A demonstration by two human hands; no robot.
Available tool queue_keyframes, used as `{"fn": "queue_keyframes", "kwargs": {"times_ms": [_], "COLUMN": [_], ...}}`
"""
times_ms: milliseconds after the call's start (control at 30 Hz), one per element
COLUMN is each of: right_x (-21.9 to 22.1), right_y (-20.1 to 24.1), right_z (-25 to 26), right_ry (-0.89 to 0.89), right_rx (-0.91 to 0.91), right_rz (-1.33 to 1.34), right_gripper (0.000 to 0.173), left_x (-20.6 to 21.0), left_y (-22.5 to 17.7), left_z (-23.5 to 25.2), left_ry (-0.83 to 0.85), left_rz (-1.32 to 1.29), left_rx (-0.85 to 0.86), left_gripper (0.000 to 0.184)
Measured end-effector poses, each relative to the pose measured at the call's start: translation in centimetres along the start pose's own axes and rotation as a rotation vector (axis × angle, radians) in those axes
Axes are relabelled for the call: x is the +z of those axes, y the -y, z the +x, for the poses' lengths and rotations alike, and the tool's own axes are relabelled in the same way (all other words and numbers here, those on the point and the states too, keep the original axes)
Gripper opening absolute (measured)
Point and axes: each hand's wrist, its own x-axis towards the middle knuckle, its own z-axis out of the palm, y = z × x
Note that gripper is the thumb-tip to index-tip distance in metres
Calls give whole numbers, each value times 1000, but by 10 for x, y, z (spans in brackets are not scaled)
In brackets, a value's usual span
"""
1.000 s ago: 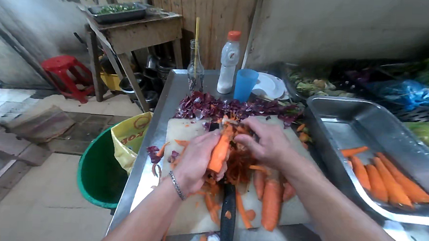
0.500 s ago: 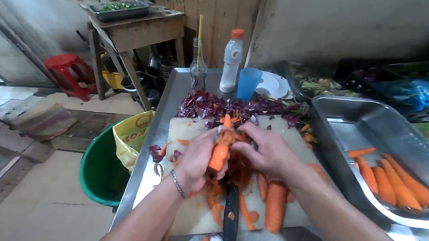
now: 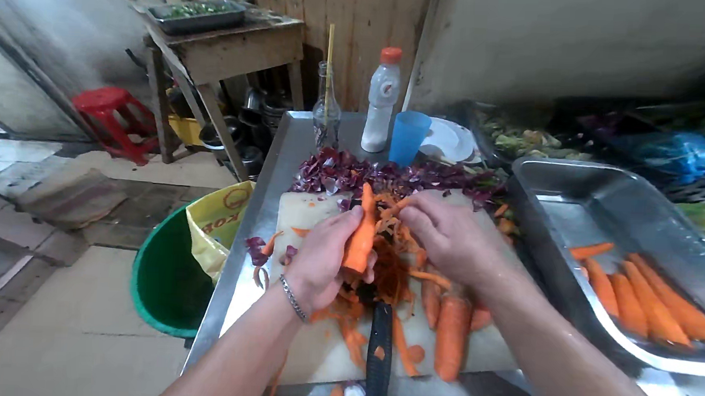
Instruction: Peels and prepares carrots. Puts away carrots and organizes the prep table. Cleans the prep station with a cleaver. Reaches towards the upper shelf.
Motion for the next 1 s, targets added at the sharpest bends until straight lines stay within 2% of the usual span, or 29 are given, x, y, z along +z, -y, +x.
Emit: {"fn": "queue_keyframes", "kwargs": {"times_ms": [133,267,333,467,567,633,700,800,900,1000], "right_x": [13,20,16,13,8,-1,-12,-23,-22,-17], "right_y": [15,5,-8,-19,-22,-30,-30,-20,-18,-8], "right_z": [-9,-4,0,6,14,16,14,9,10,7], "right_ry": [57,-7,-41,-39,16,11,7,148,209,148], "right_rx": [-126,-207,-184,-88,79,177,181,187,238,202], "right_rz": [-117,-148,-165,-186,-146,-83,46,334,283,325], "right_gripper": [54,54,57,57,54,58,56,58,55,44], "left_x": [1,2,2,1,-5,-4,-2,-3,-4,-3], "left_y": [5,3,4,3,3,3,3,1,3,4], "left_z": [3,1,1,1,1,2,3,1,3,5], "left_ry": [-77,-24,14,40,132,175,151,89,41,-64], "left_rz": [-32,-58,-29,9,31,32,8,-20,-50,-77], "left_rx": [-1,-41,-32,-40,-33,-29,-10,17,52,56], "left_gripper": [45,41,38,48,50,50,47,44,51,57]}}
